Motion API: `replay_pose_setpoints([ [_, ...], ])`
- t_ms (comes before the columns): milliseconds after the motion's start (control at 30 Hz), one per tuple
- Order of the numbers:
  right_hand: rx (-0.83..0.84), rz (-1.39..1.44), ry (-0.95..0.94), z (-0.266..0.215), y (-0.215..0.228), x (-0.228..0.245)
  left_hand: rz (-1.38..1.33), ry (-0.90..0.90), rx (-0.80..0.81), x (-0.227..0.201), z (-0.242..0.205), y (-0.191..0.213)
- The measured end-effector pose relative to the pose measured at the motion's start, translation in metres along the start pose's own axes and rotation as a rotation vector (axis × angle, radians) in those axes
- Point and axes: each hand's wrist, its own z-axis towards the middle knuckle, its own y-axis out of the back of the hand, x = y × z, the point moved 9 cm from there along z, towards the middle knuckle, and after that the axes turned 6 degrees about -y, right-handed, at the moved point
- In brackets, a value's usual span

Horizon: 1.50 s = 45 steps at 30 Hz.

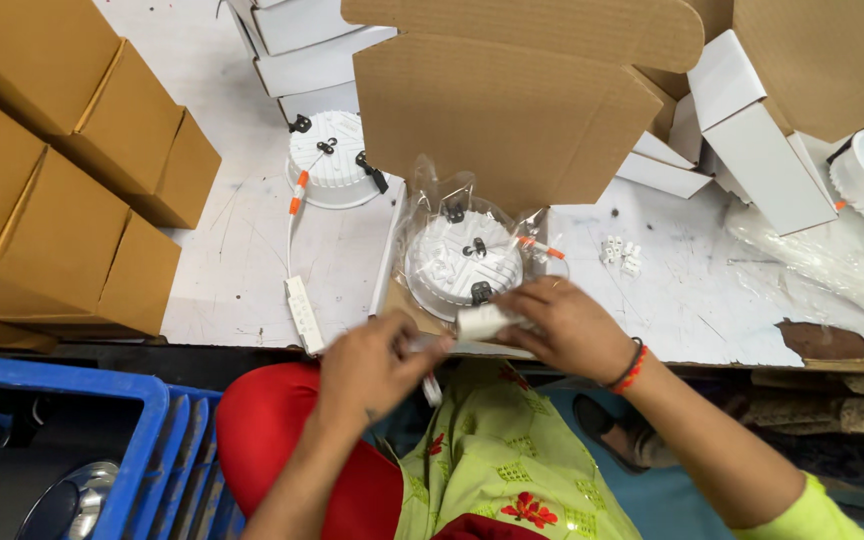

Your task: The person packs a white circular device with attached wires and small white plastic clips into a white cardboard box, then closes and stacks the box. The person repeats this process with additional devices and boxes.

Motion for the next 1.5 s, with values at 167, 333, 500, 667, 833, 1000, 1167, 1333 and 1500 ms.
replay_pose_setpoints([
  [167,-0.147,0.078,-0.161,0.007,-0.016,-0.002,-0.119,0.077,0.156,0.001,-0.014,-0.032],
  [333,-0.289,-0.121,0.001,-0.002,-0.013,0.033,-0.249,0.06,-0.061,0.017,-0.008,-0.014],
  [500,-0.009,0.122,-0.105,0.008,-0.04,0.017,-0.778,0.323,0.11,0.033,-0.016,-0.038],
  [667,0.138,0.477,-0.258,0.002,-0.038,-0.002,-0.506,0.055,-0.112,0.026,0.028,0.008],
  [833,-0.287,0.355,-0.464,-0.017,0.023,-0.057,0.381,-0.404,-0.273,-0.02,0.064,0.022],
  [1000,-0.268,0.186,-0.397,-0.01,0.003,-0.073,0.432,-0.533,-0.19,-0.017,0.094,0.007],
  [1167,-0.225,-0.08,-0.279,0.002,-0.035,-0.071,0.459,-0.325,0.055,0.012,0.106,-0.018],
  [1333,-0.178,-0.119,-0.294,0.015,-0.035,-0.085,0.487,-0.337,0.212,0.003,0.076,-0.033],
  [1500,0.01,-0.468,-0.317,0.025,-0.048,-0.077,0.338,-0.368,0.001,-0.007,0.064,-0.006],
])
